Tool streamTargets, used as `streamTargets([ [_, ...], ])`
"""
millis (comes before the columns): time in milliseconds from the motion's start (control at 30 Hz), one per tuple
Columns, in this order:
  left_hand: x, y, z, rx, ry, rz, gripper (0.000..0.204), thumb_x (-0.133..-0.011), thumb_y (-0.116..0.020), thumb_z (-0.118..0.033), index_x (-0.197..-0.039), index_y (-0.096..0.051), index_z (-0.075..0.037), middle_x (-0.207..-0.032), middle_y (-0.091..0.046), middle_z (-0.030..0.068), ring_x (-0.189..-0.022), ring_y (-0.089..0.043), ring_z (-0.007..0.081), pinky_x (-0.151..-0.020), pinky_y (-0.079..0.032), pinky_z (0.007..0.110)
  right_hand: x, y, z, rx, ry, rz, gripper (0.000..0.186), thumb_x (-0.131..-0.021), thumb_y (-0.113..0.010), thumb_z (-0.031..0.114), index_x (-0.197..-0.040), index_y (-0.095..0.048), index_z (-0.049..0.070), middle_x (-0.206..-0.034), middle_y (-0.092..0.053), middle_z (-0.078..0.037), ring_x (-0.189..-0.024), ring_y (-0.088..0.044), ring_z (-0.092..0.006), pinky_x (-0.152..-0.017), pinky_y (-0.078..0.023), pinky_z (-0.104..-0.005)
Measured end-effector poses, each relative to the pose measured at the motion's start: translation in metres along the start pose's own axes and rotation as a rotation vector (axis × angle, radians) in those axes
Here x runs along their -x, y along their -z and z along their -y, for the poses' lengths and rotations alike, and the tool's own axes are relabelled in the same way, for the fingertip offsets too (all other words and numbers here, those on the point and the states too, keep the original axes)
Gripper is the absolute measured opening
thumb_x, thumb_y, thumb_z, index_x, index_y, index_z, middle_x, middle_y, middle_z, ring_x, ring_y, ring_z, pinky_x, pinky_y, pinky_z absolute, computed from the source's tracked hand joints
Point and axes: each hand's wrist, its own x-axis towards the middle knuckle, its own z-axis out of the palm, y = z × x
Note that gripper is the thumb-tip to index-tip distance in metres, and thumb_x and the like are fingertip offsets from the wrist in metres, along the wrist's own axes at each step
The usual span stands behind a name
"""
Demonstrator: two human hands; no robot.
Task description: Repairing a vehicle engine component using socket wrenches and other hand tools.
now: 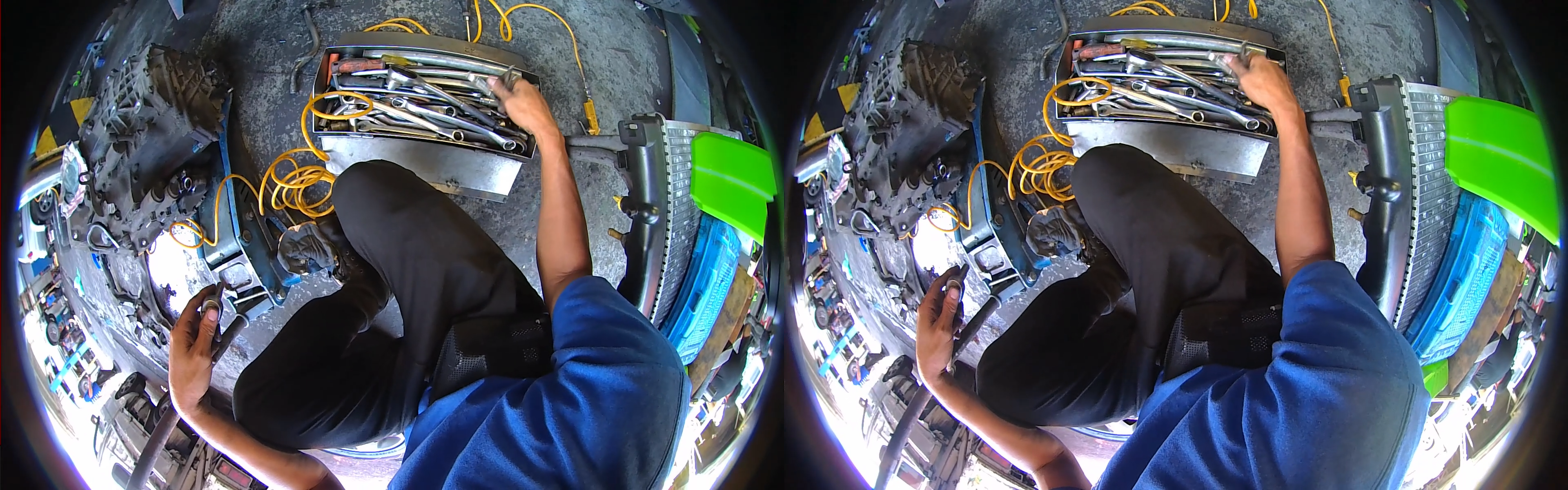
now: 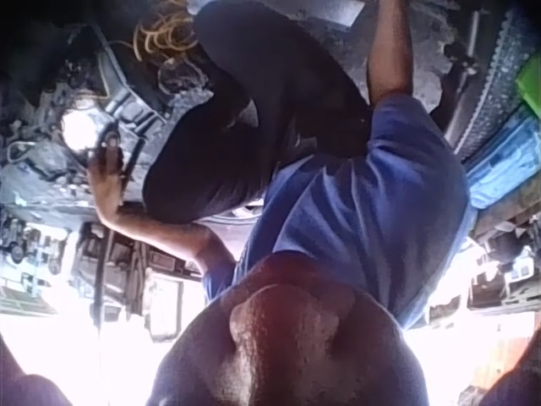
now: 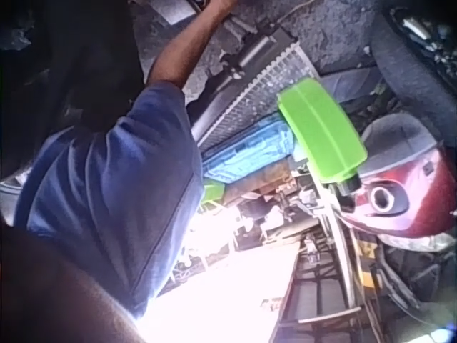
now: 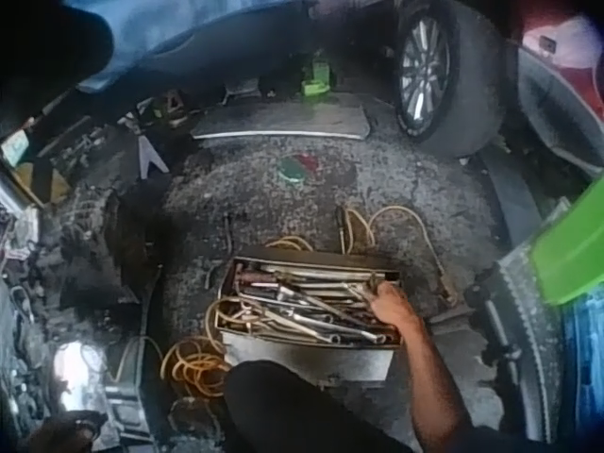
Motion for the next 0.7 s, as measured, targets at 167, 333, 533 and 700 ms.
streamTargets([
  [167,0.002,-0.004,-0.001,0.037,0.005,-0.014,0.043,-0.098,-0.057,-0.031,-0.128,-0.056,-0.001,-0.099,-0.062,0.0016,-0.075,-0.045,0.0069,-0.066,-0.037,0.022,-0.005,0.011,0.013,-0.659,-0.067,-0.209,0.070,-0.096,-0.039,0.060,-0.101,-0.066,-0.004,-0.074,-0.067,-0.017,-0.085,-0.068,-0.0301,-0.078,-0.052,-0.0425],
  [333,0.004,-0.004,-0.001,0.043,0.023,-0.025,0.043,-0.098,-0.057,-0.032,-0.128,-0.057,-0.002,-0.096,-0.061,0.0002,-0.069,-0.041,0.0053,-0.060,-0.035,0.021,-0.020,0.010,0.018,-1.744,0.284,-0.098,0.067,-0.102,-0.024,0.051,-0.133,-0.038,-0.007,-0.119,-0.056,-0.031,-0.113,-0.055,-0.0449,-0.102,-0.042,-0.0538],
  [533,0.005,-0.005,-0.002,0.062,0.055,-0.022,0.042,-0.097,-0.058,-0.031,-0.129,-0.057,-0.003,-0.095,-0.060,-0.0003,-0.067,-0.040,0.0047,-0.058,-0.032,0.020,0.014,0.054,0.088,-2.010,0.686,0.341,0.074,-0.089,-0.054,0.054,-0.138,-0.041,0.001,-0.137,-0.048,-0.024,-0.125,-0.047,-0.0407,-0.109,-0.033,-0.0529],
  [700,0.007,-0.006,0.007,0.018,-0.031,-0.042,0.047,-0.097,-0.057,-0.034,-0.130,-0.055,-0.001,-0.090,-0.056,-0.0045,-0.066,-0.037,0.0025,-0.057,-0.028,0.019,0.007,0.074,0.100,-1.908,0.610,0.227,0.053,-0.092,-0.054,0.049,-0.120,-0.054,0.003,-0.108,-0.063,-0.016,-0.101,-0.062,-0.0325,-0.093,-0.048,-0.0462],
])
